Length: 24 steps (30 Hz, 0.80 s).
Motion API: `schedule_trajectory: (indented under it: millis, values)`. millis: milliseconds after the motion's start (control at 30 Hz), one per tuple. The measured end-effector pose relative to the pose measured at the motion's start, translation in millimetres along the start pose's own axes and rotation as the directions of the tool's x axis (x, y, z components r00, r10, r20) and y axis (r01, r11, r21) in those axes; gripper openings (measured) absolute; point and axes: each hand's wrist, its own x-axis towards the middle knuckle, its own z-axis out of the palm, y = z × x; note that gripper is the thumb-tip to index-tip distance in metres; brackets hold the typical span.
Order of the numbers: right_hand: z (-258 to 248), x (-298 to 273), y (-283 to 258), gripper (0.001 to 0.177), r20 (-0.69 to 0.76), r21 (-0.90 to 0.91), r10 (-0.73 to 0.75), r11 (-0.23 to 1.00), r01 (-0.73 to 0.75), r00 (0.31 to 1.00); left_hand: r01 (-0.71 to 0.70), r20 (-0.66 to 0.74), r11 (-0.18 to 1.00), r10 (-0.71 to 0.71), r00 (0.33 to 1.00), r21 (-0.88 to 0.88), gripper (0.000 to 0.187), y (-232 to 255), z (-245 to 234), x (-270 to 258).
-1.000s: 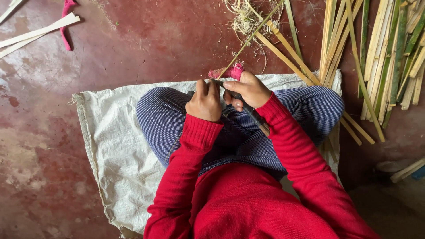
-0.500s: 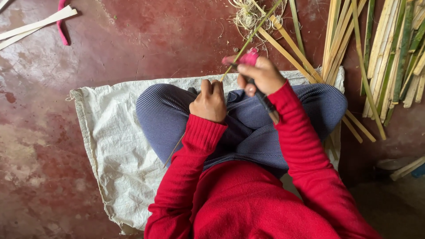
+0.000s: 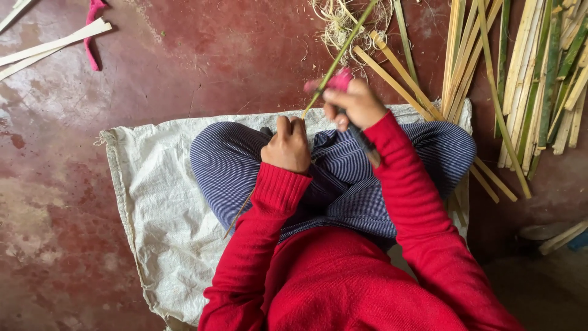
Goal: A person uses a hand knife to shave and thin out bamboo strips while sitting on the floor.
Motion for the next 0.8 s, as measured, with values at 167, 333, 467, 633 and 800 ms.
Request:
schedule_trajectory:
  millis: [167,333,467,633,800]
  values:
    - [-56,9,-19,0.006,-0.167,0.134,0.089,0.989,-0.067,0.982,0.093,0.22,0.984,-0.059,0.974,-0.149,0.007,-2,-24,-14]
    - [-87,9,-57,0.005,-0.237,0.101,0.019,0.995,0.005,0.971,0.101,0.238,0.954,-0.032,0.971,-0.283,0.007,-15,-48,-16]
    - [-105,2,-87,0.004,-0.294,-0.075,-0.029,0.997,0.008,0.955,0.086,0.247,0.935,0.002,0.969,-0.344,0.008,-32,-68,-21]
    - [-122,-8,-123,0.004,-0.23,-0.046,-0.123,0.992,0.115,0.965,0.144,0.329,0.902,-0.003,0.944,-0.407,0.009,-46,-85,-40]
    - [-171,-19,-140,0.007,-0.358,-0.134,-0.159,0.984,0.117,0.92,0.316,0.48,0.758,-0.005,0.877,-0.57,0.009,-64,-103,-42]
